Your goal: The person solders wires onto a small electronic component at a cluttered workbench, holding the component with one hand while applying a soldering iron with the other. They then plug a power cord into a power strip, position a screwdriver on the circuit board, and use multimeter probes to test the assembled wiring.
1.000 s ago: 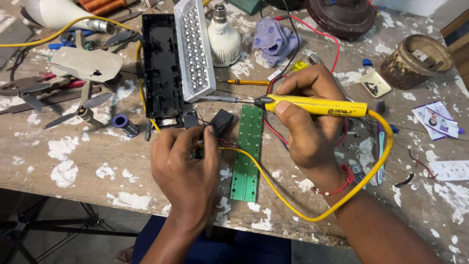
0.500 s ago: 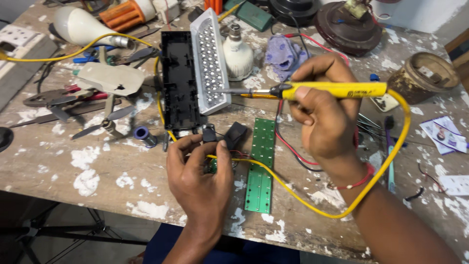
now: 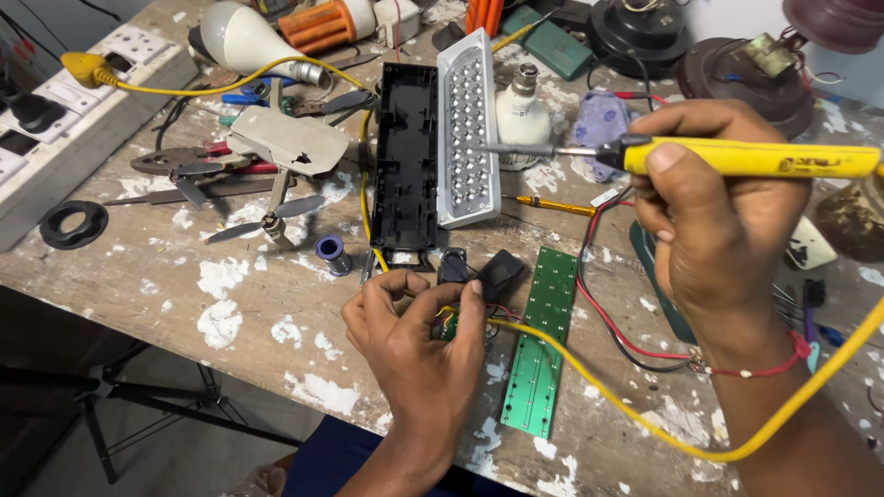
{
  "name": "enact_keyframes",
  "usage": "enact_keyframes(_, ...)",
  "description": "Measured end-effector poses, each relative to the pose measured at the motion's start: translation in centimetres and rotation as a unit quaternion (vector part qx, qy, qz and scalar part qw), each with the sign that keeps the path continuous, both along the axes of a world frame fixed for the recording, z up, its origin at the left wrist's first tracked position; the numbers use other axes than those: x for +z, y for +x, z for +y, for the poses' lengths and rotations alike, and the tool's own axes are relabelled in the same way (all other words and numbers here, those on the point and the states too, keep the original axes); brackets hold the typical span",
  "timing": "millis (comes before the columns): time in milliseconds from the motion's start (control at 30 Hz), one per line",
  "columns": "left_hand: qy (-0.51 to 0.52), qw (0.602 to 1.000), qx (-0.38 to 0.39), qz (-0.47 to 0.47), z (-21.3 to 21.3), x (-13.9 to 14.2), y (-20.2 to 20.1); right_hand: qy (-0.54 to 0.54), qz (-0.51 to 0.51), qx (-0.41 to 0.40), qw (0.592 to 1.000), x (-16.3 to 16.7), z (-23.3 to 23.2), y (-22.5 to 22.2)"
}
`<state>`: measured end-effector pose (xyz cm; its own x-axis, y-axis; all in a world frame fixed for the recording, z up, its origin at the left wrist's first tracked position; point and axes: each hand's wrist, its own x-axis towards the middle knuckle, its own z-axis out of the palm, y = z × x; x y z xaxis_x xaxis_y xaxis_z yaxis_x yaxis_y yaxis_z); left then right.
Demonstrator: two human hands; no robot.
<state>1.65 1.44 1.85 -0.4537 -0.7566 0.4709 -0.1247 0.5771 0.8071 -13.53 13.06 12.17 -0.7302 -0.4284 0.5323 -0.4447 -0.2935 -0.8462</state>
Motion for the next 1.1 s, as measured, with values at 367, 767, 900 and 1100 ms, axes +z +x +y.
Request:
enact_keyframes(367,0.007,1.000,0.003,0.002,-1.7,-1.3,-2.0,0.032,0.001,0.041,0.999,-2.8,-1.0,-1.5)
enact_keyframes(767,-0.021,1.000,0.014,-0.016,-2.1,-1.4,-2.1,0.032,-0.014,0.062,0.997,-3.1,-1.0,-1.5)
enact_keyframes(900,-0.017,0.999,0.004,-0.027,-2.1,-1.3,-2.0,0.032,-0.011,0.046,0.998,-3.0,-0.9,-1.4)
enact_keyframes(1100,-0.010,1.000,0.000,-0.021,-2.0,-1.2,-2.0,0.033,-0.005,0.045,0.998,-3.1,-0.7,-1.3)
